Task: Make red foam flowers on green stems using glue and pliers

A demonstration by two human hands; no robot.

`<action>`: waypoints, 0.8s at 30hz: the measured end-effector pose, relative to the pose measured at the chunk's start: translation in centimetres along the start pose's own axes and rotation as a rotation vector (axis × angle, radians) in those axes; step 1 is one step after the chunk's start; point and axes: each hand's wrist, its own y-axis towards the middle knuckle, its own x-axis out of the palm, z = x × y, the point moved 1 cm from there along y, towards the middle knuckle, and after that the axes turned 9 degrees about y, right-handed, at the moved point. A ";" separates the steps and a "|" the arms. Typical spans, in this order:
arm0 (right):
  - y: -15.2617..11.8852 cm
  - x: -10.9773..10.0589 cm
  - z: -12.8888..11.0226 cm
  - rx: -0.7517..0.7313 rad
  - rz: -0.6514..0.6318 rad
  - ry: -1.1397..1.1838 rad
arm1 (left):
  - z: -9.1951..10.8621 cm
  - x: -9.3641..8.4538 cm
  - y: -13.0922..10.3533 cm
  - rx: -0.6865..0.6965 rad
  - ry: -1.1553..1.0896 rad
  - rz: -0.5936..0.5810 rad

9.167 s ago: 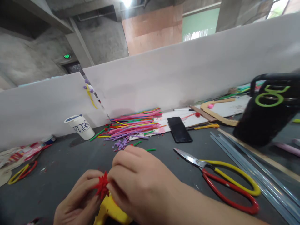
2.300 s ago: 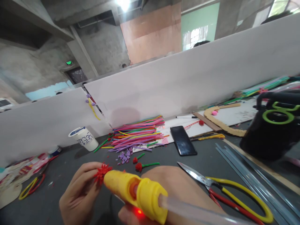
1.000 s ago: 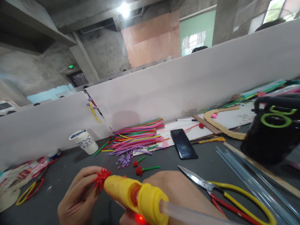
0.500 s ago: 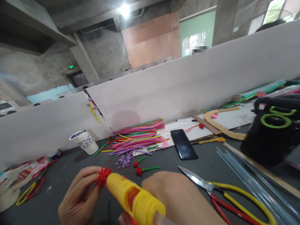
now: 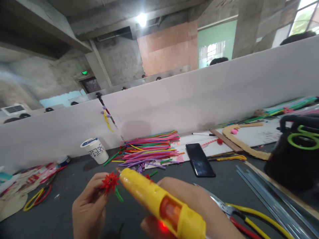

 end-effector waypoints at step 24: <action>2.9 6.9 2.8 0.259 -0.159 0.244 | 2.4 0.3 -0.2 -0.658 -0.745 -0.371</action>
